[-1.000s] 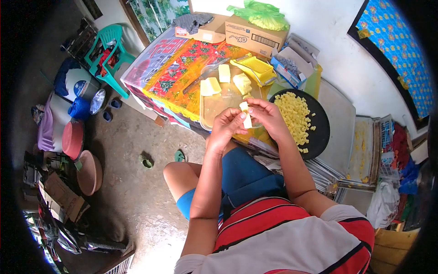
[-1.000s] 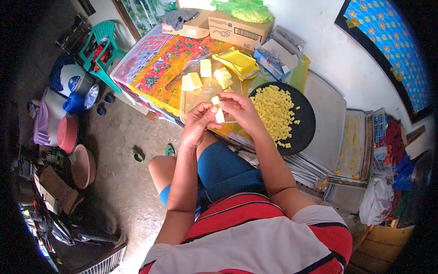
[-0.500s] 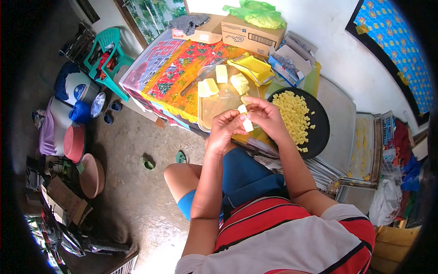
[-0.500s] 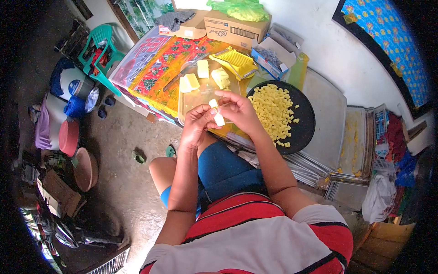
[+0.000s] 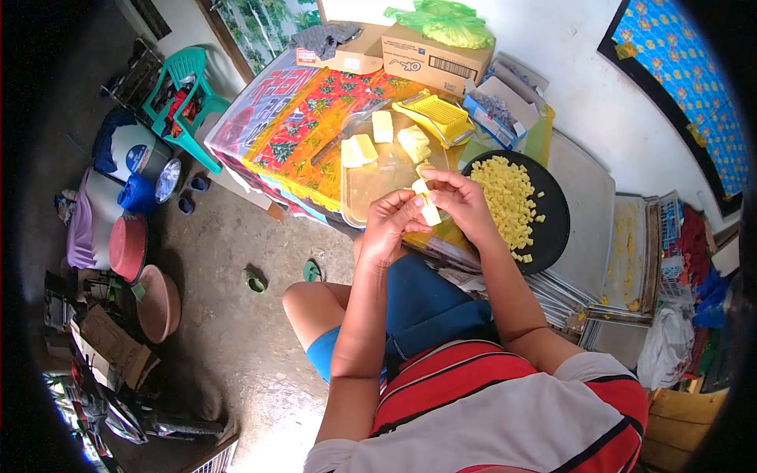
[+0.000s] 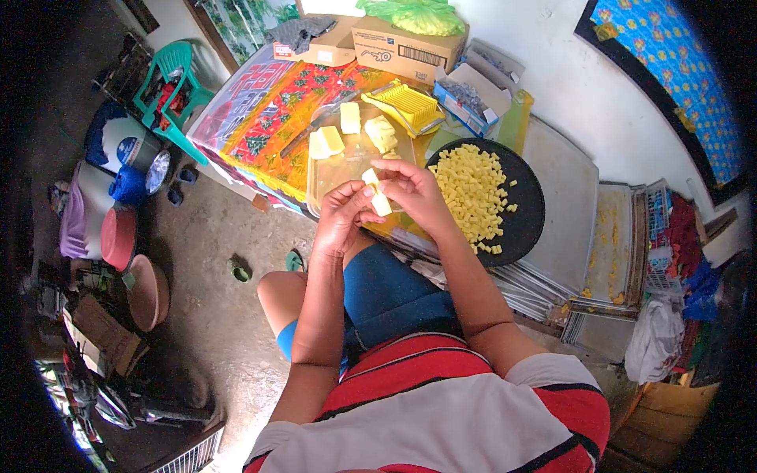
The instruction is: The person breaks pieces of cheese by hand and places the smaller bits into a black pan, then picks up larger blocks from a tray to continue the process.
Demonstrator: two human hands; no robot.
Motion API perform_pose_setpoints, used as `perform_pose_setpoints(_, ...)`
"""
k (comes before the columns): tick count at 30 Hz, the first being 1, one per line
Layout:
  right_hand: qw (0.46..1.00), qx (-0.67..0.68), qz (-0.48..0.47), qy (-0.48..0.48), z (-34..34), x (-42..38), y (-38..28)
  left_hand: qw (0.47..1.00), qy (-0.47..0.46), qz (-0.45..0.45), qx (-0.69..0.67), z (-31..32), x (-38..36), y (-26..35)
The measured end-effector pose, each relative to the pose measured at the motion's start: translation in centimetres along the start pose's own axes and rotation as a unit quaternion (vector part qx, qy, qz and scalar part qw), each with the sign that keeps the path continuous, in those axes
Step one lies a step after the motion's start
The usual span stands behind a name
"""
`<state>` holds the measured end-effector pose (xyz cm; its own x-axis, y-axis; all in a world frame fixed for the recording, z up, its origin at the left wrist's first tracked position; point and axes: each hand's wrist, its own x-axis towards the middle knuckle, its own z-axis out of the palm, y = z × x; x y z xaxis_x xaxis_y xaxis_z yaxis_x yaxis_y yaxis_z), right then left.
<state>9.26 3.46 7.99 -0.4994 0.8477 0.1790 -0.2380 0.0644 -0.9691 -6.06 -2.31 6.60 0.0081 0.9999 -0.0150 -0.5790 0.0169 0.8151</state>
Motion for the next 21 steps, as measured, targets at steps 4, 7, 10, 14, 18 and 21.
perform_pose_setpoints(4, 0.999, 0.030, 0.027, -0.028, -0.2, -0.1, -0.5, 1.000, 0.003, 0.001, -0.012, -0.3, 0.0, -0.1)
perform_pose_setpoints(7, 0.997, 0.025, 0.039, -0.063, -0.5, -0.3, -0.8, 0.999, -0.008, -0.002, -0.034, -0.9, -0.1, -0.3)
perform_pose_setpoints(10, 0.998, 0.009, 0.039, -0.058, -0.7, -0.2, -0.5, 1.000, -0.018, 0.002, -0.012, -0.5, -0.3, 0.0)
perform_pose_setpoints(14, 0.997, 0.024, 0.042, -0.057, -0.3, -0.2, -0.9, 0.999, -0.033, -0.001, 0.011, -0.5, -0.4, 0.2)
perform_pose_setpoints(18, 0.997, 0.028, 0.047, -0.053, -0.3, -0.2, -1.2, 0.999, -0.039, 0.000, -0.003, -0.6, -0.5, 0.4)
perform_pose_setpoints(21, 0.996, 0.049, 0.063, -0.044, -0.3, -0.2, -1.2, 0.999, -0.039, -0.007, -0.015, -0.4, -0.5, 0.4)
